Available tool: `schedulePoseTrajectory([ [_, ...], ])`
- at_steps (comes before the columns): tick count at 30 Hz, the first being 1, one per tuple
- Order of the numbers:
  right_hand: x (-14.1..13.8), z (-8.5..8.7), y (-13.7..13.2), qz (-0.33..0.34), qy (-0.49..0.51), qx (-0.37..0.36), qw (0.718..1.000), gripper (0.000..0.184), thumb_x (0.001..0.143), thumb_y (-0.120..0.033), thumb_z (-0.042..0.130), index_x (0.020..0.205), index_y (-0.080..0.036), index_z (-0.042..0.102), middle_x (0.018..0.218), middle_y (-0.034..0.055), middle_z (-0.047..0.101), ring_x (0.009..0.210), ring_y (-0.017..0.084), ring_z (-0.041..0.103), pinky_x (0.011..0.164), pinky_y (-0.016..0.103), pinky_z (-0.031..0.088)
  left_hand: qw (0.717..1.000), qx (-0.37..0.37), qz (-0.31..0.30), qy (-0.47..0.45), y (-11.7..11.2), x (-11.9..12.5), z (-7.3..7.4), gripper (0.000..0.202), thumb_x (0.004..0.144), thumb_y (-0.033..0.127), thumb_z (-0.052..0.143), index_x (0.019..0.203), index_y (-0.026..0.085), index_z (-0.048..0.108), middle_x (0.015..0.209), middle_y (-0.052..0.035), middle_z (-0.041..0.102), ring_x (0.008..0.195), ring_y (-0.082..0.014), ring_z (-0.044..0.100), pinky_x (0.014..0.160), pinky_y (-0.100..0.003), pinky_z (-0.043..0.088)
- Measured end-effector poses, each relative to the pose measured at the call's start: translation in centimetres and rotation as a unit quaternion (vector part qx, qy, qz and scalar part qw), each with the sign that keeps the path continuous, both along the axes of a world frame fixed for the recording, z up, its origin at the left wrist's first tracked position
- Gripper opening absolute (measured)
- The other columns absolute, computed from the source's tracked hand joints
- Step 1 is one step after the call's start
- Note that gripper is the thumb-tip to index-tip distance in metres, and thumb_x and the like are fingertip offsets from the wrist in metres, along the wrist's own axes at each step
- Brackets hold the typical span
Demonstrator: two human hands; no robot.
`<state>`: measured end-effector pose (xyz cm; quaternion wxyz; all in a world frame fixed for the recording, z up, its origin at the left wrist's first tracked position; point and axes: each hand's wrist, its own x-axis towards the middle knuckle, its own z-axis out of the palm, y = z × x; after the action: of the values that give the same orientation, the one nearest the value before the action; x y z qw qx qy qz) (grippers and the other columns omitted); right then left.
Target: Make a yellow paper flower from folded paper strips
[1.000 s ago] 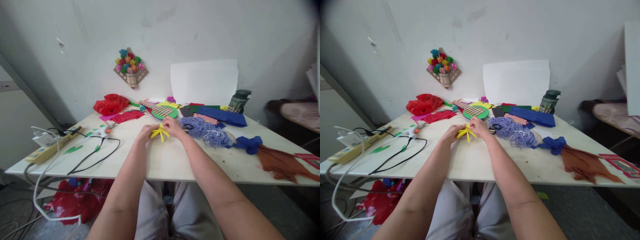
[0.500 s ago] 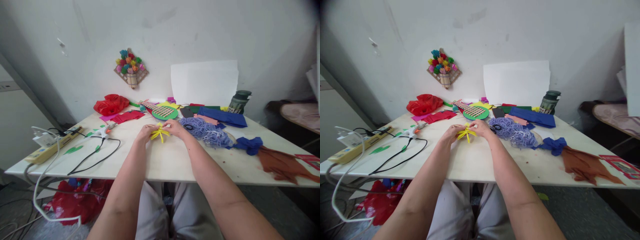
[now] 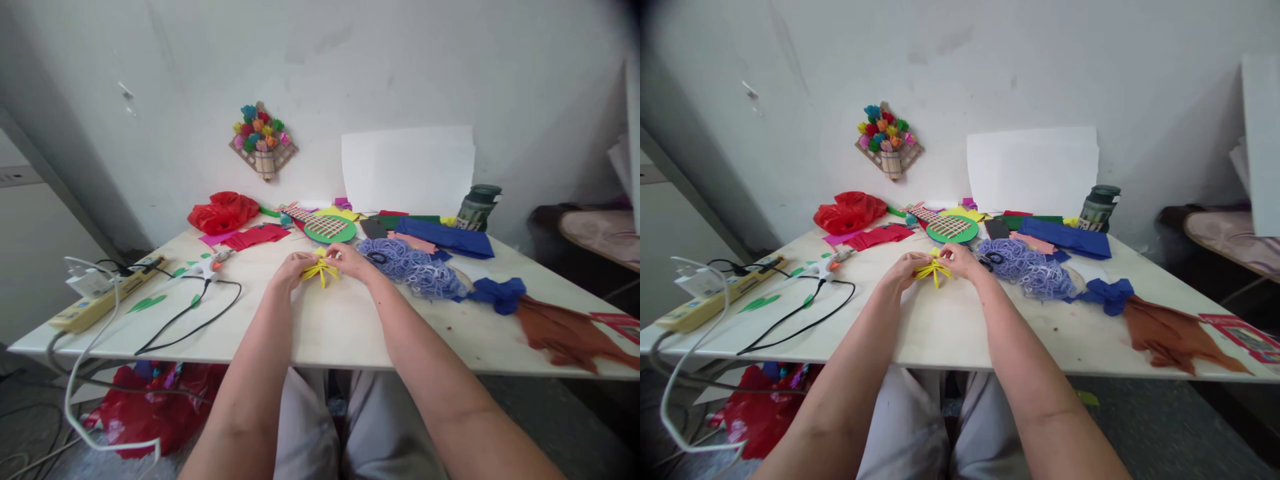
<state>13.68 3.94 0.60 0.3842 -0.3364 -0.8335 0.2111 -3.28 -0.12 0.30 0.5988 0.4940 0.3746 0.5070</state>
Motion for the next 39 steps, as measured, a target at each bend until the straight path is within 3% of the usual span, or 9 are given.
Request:
schedulePoseTrajectory([
  [8, -0.2, 0.2, 0.0, -0.042, -0.026, 0.083, 0.995, 0.010, 0.070, -0.024, 0.061, 0.069, -0.016, 0.066, 0.068, 0.0005, 0.055, 0.063, 0.010, 0.048, 0.060, 0.022, 0.036, 1.000, -0.001, 0.006, -0.025, -0.2, 0.1, 0.1, 0.030, 0.056, 0.026, 0.074, 0.079, 0.009, 0.066, 0.068, -0.0082, 0.066, 0.057, -0.0148, 0.060, 0.058, -0.027, 0.047],
  [16, -0.3, -0.3, 0.3, -0.046, -0.050, 0.086, 0.994, 0.013, 0.073, -0.027, 0.060, 0.075, -0.019, 0.070, 0.072, 0.0017, 0.060, 0.066, 0.011, 0.053, 0.060, 0.022, 0.038, 0.999, -0.005, 0.000, -0.033, -0.1, 0.1, 0.1, 0.028, 0.058, 0.023, 0.072, 0.083, 0.010, 0.066, 0.071, -0.0071, 0.066, 0.059, -0.0152, 0.061, 0.060, -0.027, 0.048],
  [22, -0.2, 0.0, -0.1, -0.061, -0.068, 0.121, 0.988, 0.013, 0.074, -0.025, 0.059, 0.070, -0.019, 0.069, 0.072, 0.0012, 0.060, 0.065, 0.010, 0.053, 0.059, 0.021, 0.037, 1.000, -0.020, 0.013, -0.010, -0.1, 0.3, -0.1, 0.027, 0.060, 0.026, 0.071, 0.082, 0.010, 0.066, 0.072, -0.0079, 0.066, 0.060, -0.0155, 0.061, 0.057, -0.026, 0.048],
  [32, -0.3, 0.4, -0.6, -0.083, -0.086, 0.131, 0.984, 0.012, 0.073, -0.023, 0.058, 0.069, -0.019, 0.068, 0.076, 0.0015, 0.061, 0.069, 0.012, 0.054, 0.062, 0.023, 0.038, 0.996, -0.075, 0.048, -0.018, -0.3, 0.9, 0.4, 0.023, 0.074, 0.030, 0.058, 0.074, 0.008, 0.064, 0.074, -0.0115, 0.067, 0.064, -0.0163, 0.062, 0.061, -0.028, 0.050],
  [39, -0.5, 1.0, -1.5, -0.105, -0.124, 0.168, 0.972, 0.015, 0.075, -0.023, 0.055, 0.069, -0.019, 0.067, 0.080, 0.0019, 0.062, 0.071, 0.012, 0.054, 0.061, 0.023, 0.036, 0.997, -0.063, 0.048, -0.014, -0.1, 0.7, 0.1, 0.020, 0.069, 0.027, 0.064, 0.075, 0.008, 0.065, 0.075, -0.0111, 0.067, 0.066, -0.0173, 0.062, 0.060, -0.027, 0.051],
])
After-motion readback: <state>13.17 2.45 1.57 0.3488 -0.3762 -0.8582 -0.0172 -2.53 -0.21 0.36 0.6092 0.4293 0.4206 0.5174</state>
